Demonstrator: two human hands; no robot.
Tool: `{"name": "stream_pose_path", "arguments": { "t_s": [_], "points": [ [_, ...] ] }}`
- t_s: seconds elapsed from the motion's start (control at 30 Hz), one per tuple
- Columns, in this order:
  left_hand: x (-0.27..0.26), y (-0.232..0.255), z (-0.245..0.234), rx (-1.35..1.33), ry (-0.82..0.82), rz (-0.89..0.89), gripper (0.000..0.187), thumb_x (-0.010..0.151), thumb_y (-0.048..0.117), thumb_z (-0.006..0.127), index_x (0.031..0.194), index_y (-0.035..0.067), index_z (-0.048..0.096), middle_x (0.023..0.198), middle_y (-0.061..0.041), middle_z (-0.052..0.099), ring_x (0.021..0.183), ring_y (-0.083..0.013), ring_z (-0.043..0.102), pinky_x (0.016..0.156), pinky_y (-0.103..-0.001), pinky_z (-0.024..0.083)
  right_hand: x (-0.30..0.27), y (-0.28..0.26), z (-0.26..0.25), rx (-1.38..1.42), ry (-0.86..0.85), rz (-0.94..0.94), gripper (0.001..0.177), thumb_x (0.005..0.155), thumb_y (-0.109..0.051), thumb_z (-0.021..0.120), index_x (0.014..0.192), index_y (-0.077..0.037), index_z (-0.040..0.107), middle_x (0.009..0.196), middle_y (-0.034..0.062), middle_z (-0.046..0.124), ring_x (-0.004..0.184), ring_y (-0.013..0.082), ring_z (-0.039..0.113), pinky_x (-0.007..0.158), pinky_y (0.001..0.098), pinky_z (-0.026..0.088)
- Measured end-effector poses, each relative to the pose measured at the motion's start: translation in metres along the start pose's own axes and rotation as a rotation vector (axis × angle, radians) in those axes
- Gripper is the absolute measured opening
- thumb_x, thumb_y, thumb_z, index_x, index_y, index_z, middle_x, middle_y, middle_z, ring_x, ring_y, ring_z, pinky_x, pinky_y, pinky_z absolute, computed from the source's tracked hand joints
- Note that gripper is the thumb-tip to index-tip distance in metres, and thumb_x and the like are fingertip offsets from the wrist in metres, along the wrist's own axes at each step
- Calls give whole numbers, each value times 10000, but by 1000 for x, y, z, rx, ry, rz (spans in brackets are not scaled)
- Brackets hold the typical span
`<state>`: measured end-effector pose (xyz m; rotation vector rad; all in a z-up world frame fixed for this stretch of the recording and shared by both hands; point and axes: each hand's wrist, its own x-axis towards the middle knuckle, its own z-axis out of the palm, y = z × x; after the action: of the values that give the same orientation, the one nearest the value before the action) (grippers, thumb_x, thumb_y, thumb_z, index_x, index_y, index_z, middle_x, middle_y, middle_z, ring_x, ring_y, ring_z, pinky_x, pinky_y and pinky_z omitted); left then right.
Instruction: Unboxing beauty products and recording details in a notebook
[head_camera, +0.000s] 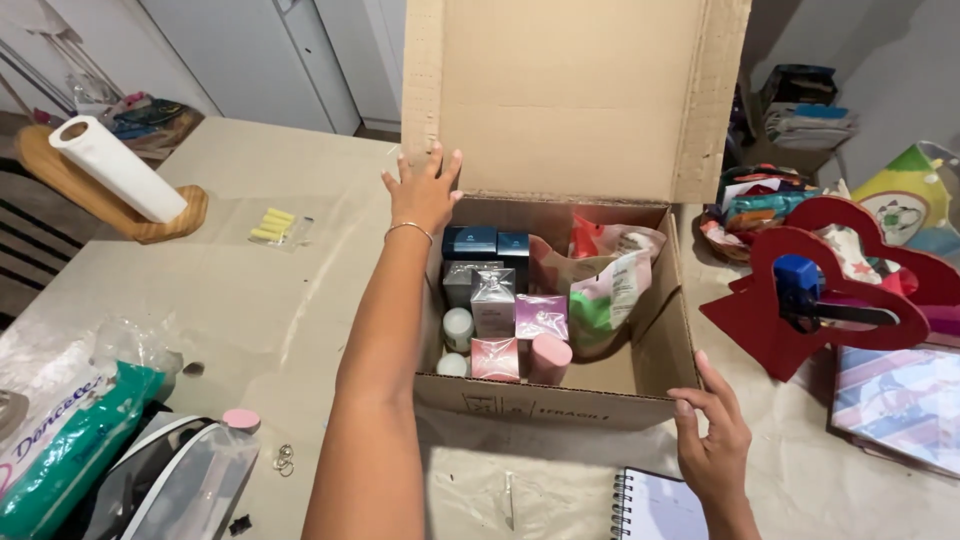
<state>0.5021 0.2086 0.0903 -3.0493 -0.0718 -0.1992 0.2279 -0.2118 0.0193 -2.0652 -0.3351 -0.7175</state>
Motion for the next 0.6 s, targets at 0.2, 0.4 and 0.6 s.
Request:
{"name": "stream_pose_path", "arguments": {
  "t_s": [0.2, 0.4, 0.6],
  "points": [
    [-5, 6, -10, -82, -146, -48, 616, 1028, 453, 465, 1582, 367, 212, 1682, 42, 187, 1448, -544, 229, 1058, -793, 254, -1, 0, 1, 21, 3, 6, 190, 1033, -121, 540, 1011, -21, 699, 1506, 253, 552, 1439, 364, 538, 1178, 460, 455],
    [9, 12, 14, 58, -123, -45, 576, 954, 476, 603, 1476, 343, 399, 1522, -19, 468, 1410, -494, 351, 1089, -825, 127, 0, 1, 1, 21, -3, 19, 192, 1029, -122, 538, 1008, -26, 702, 1511, 247, 547, 1439, 359, 534, 1168, 454, 456],
    [17, 15, 32, 94, -192, -47, 407, 989, 388, 584, 1386, 326, 523, 1428, -29, 554, 1352, -450, 445, 1119, -744, 212, -1, 2, 2, 24, 4, 7, 197, 1033, -126, 533, 1007, -25, 700, 1510, 247, 545, 1440, 364, 534, 1137, 446, 481]
  ]
}}
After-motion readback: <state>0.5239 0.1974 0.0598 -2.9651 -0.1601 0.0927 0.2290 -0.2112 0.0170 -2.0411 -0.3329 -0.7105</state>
